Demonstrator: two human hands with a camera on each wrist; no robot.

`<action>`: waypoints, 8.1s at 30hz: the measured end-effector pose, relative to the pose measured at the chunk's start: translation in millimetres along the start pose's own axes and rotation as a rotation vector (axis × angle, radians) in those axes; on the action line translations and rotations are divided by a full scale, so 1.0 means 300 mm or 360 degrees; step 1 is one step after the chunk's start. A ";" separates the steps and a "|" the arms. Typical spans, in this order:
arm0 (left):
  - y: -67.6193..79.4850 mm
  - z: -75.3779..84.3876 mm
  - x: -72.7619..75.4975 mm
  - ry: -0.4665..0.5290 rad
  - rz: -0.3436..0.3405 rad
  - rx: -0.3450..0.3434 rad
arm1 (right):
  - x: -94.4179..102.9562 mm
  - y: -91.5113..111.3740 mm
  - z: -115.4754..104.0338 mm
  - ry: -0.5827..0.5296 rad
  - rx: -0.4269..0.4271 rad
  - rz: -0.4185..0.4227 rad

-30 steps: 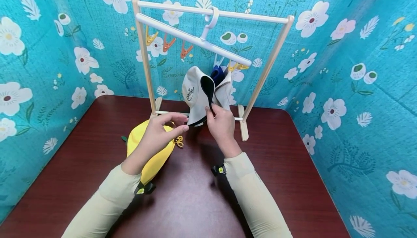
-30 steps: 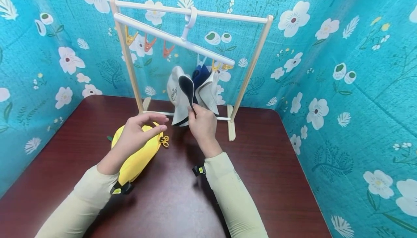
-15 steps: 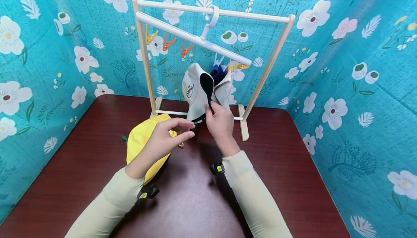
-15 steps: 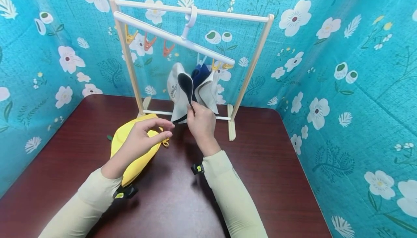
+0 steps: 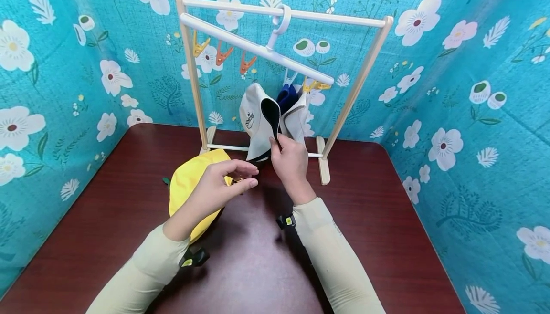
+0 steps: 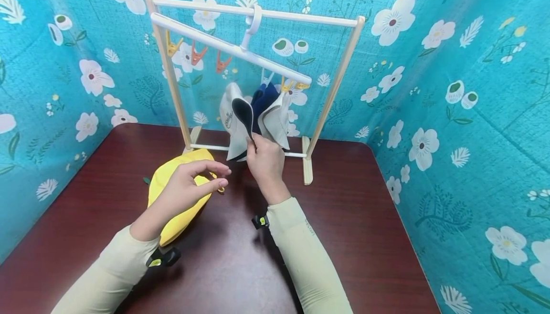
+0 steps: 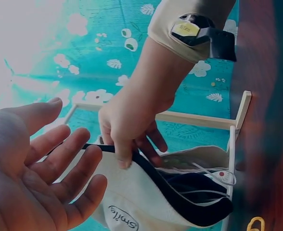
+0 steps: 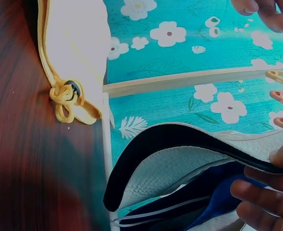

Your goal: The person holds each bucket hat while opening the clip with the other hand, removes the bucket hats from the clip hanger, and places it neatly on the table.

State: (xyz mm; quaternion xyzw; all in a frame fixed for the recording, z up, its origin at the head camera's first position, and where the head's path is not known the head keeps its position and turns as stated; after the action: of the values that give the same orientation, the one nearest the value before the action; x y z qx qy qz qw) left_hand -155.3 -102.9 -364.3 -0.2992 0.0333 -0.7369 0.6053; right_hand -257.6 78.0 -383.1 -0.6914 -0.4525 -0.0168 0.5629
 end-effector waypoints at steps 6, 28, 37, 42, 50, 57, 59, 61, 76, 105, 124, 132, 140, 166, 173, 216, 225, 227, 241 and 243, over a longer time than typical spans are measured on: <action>0.004 0.021 0.023 0.0066 -0.0020 0.0098 | -0.013 0.015 0.015 0.0040 0.0021 -0.0007; 0.010 0.118 0.128 -0.0150 0.0159 0.0033 | -0.037 0.066 0.028 0.0060 0.0195 -0.0059; 0.011 0.117 0.127 -0.0134 0.0137 0.0055 | -0.037 0.103 0.025 0.0048 0.0212 -0.0102; 0.013 0.121 0.132 -0.0151 0.0152 0.0078 | -0.042 0.117 0.026 0.0036 0.0220 -0.0135; 0.011 0.127 0.127 -0.0120 0.0118 0.0052 | -0.052 0.137 0.024 0.0023 0.0236 -0.0188; 0.011 0.134 0.133 -0.0135 0.0147 0.0030 | -0.062 0.141 0.021 0.0054 0.0276 -0.0198; 0.012 0.134 0.132 -0.0131 0.0141 0.0039 | -0.065 0.143 0.021 0.0061 0.0293 -0.0207; 0.013 0.133 0.131 -0.0124 0.0131 0.0049 | -0.067 0.146 0.021 0.0071 0.0310 -0.0224; 0.014 0.134 0.157 -0.0130 0.0192 0.0020 | -0.074 0.159 0.024 0.0130 0.0414 -0.0373; 0.021 0.149 0.181 -0.0204 0.0233 -0.0007 | -0.093 0.183 0.022 0.0154 0.0727 -0.0557; 0.025 0.168 0.188 -0.0220 0.0228 0.0030 | -0.084 0.202 0.039 0.0073 0.0943 -0.0802; 0.023 0.165 0.191 -0.0235 0.0238 0.0001 | -0.077 0.199 0.042 0.0081 0.0974 -0.0868; 0.022 0.163 0.193 -0.0251 0.0230 0.0031 | -0.064 0.206 0.038 0.0060 0.1019 -0.0910; 0.023 0.156 0.191 -0.0223 0.0210 0.0063 | -0.061 0.291 0.008 0.0120 0.1058 -0.1083; 0.023 0.155 0.188 -0.0228 0.0208 0.0023 | -0.054 0.312 -0.001 0.0140 0.1089 -0.1085; 0.023 0.152 0.170 -0.0225 0.0185 -0.0005 | -0.067 0.356 0.046 0.0078 0.0892 -0.1398; 0.021 0.143 0.163 -0.0229 0.0174 0.0000 | -0.047 0.344 0.040 0.0060 0.0885 -0.1461; 0.020 0.139 0.162 -0.0234 0.0174 -0.0003 | -0.041 0.339 0.039 0.0054 0.0874 -0.1466; 0.019 0.145 0.158 -0.0238 0.0164 0.0008 | -0.006 0.309 0.058 0.0040 0.0811 -0.1434; 0.019 0.145 0.159 -0.0242 0.0167 0.0007 | -0.001 0.303 0.060 0.0041 0.0805 -0.1420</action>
State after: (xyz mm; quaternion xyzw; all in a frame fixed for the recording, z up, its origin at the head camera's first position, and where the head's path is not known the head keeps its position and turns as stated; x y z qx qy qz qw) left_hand -133.6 -134.2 -311.9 -0.3507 0.0013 -0.6793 0.6446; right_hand -207.9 96.0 -459.2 -0.2728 -0.6865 -0.1540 0.6561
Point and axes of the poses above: each hand's wrist, its own y-axis away from the middle knuckle, its own x-axis out of the back of the hand, z = x × y, the point moved 3 cm from there along -y, towards the middle knuckle, and after that the axes turned 1 degree about z, right-handed, at the moved point
